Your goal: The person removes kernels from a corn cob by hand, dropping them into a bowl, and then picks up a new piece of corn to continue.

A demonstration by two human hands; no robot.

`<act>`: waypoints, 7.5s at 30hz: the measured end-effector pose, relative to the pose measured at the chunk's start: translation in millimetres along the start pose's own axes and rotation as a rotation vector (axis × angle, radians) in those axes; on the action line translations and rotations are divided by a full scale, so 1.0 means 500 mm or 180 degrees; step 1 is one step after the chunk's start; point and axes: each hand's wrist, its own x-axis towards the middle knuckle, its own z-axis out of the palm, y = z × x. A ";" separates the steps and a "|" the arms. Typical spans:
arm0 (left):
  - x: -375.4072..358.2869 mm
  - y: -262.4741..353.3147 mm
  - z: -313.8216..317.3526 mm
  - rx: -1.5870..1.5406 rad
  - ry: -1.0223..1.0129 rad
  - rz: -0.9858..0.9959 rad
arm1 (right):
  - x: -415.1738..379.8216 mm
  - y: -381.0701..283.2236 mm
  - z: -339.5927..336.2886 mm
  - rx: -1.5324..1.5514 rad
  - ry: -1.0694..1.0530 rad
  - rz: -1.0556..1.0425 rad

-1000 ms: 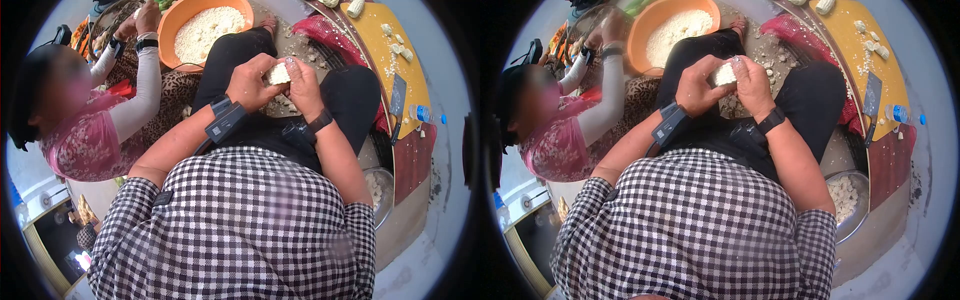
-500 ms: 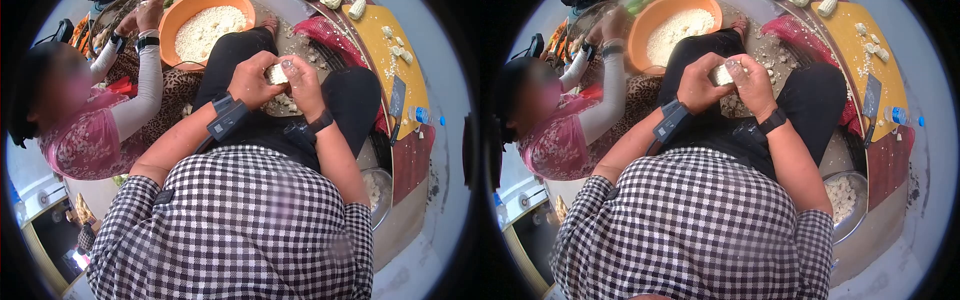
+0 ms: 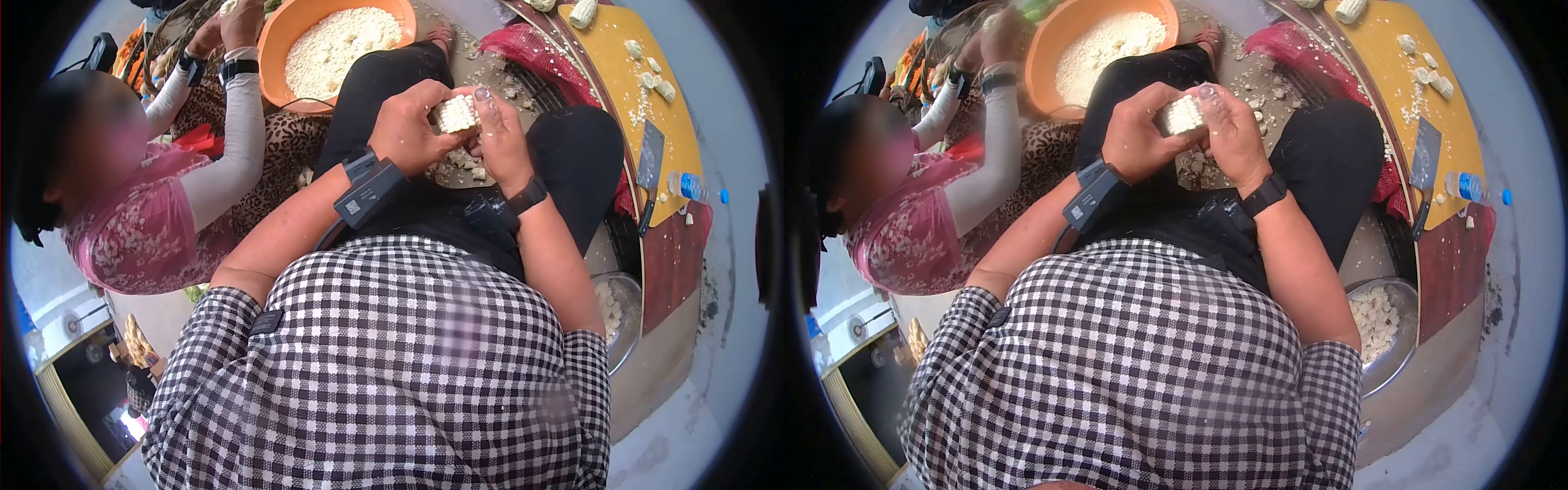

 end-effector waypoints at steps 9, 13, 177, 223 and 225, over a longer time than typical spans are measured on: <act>-0.002 -0.003 0.003 0.0121 0.0017 0.0347 | 0.002 0.021 0.002 -0.0365 0.0116 -0.0438; -0.004 -0.003 0.004 0.0086 0.0054 0.0333 | 0.004 0.023 0.002 -0.0268 0.0215 -0.0413; -0.036 -0.138 -0.001 -0.1277 -0.0049 -0.0419 | 0.057 0.059 0.053 -0.1094 -0.0143 -0.0245; -0.024 -0.128 -0.019 -0.1077 0.0220 -0.0383 | 0.078 0.083 0.068 0.0263 -0.0373 0.0017; -0.024 -0.127 -0.020 -0.1096 0.0223 -0.0372 | 0.076 0.082 0.067 0.0044 -0.0300 -0.0075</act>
